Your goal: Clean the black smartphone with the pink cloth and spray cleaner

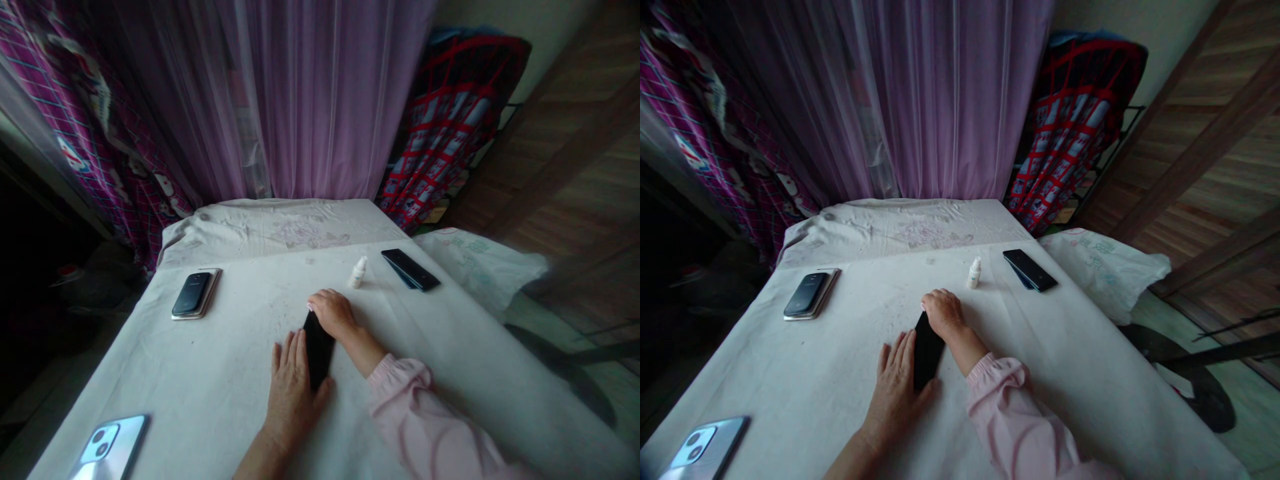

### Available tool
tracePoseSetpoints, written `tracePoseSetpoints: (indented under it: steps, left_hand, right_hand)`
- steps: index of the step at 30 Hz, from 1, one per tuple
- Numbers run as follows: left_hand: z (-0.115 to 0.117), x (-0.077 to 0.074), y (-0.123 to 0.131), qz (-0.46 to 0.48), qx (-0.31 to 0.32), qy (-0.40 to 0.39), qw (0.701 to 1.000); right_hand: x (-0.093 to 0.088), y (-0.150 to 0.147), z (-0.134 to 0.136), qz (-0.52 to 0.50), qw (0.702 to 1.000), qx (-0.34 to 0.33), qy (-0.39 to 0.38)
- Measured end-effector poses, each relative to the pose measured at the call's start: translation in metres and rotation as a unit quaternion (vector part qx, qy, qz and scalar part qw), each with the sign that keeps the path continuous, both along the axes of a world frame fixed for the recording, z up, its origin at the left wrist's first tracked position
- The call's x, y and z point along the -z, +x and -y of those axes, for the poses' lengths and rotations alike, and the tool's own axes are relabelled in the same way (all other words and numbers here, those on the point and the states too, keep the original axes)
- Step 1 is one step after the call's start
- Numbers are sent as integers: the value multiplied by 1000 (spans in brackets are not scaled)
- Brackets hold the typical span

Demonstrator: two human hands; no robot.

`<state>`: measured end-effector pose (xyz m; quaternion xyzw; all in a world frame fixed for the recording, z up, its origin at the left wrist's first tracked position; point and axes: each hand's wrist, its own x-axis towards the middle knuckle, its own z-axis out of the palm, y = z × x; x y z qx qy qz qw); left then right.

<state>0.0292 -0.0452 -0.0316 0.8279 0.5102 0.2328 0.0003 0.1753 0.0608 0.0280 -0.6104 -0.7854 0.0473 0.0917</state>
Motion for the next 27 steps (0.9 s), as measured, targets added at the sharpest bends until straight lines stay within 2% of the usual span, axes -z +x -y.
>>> tracePoseSetpoints:
  steps: [4, 9, 14, 16, 23, 27]
  left_hand:
    - [0, 3, -1, 5, 1, 17, 1000]
    - [1, 3, 1, 16, -2, 18, 1000]
    - [1, 2, 4, 12, -13, 28, 999]
    - [0, 3, 4, 8, -7, 32, 999]
    - [-2, 6, 4, 9, -1, 37, 999]
    - [-3, 6, 4, 7, -1, 41, 999]
  right_hand:
    - [2, 18, 12, -7, 1000, 14, 15]
    - [7, 45, 40, -30, 998, 53, 36]
    - [11, 50, 62, -31, 993, 94, 63]
    - [10, 45, 59, -28, 992, 104, 61]
    - [-2, 17, 24, 4, 995, 100, 19]
    - [2, 25, 39, -1, 994, 110, 30]
